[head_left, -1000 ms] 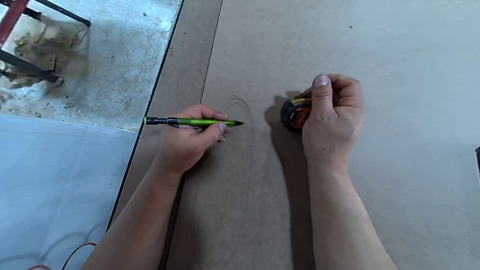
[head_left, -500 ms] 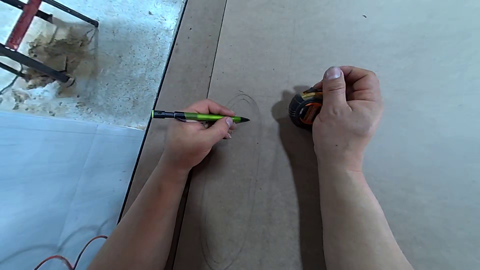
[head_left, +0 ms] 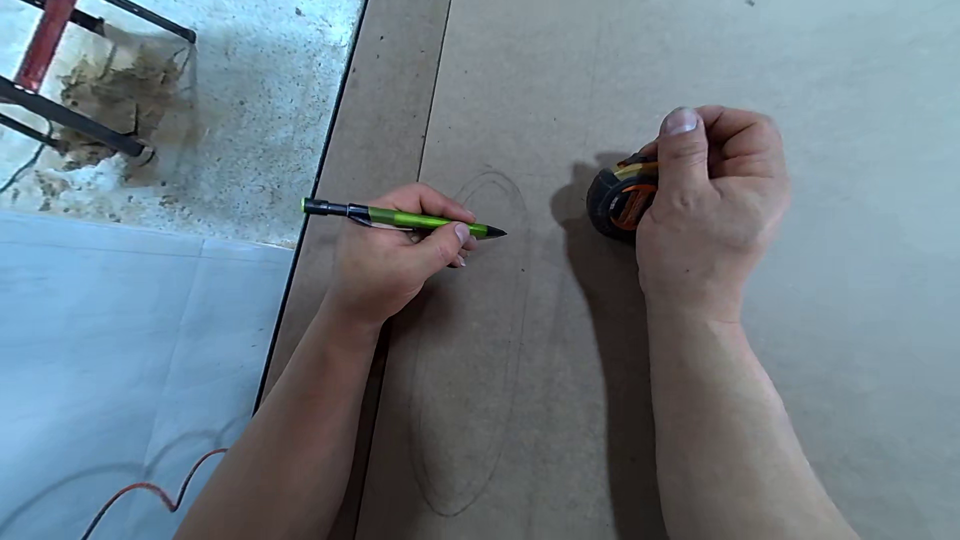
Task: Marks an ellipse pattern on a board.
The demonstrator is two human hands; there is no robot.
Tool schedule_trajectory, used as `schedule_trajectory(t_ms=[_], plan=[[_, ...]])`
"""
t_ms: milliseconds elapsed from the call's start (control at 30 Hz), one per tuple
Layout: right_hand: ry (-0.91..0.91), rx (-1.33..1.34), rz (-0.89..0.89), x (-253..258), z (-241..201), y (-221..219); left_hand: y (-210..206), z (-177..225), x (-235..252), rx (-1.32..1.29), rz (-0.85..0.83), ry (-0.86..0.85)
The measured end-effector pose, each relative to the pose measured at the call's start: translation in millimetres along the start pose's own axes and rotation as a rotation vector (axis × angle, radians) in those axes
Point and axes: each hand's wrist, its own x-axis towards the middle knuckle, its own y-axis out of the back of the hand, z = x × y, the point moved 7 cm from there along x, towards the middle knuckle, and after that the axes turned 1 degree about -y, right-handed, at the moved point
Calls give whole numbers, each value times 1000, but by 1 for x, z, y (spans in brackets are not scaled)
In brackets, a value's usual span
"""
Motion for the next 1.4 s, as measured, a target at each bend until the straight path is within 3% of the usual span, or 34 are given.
schedule_trajectory(t_ms=[133, 233, 1400], plan=[[11, 20, -15, 1, 1, -2, -3, 13, -39, 55, -216, 65], [23, 38, -10, 2, 2, -2, -7, 13, -55, 55, -307, 16], [72, 42, -12, 5, 2, -2, -8, 12, -52, 57, -283, -2]])
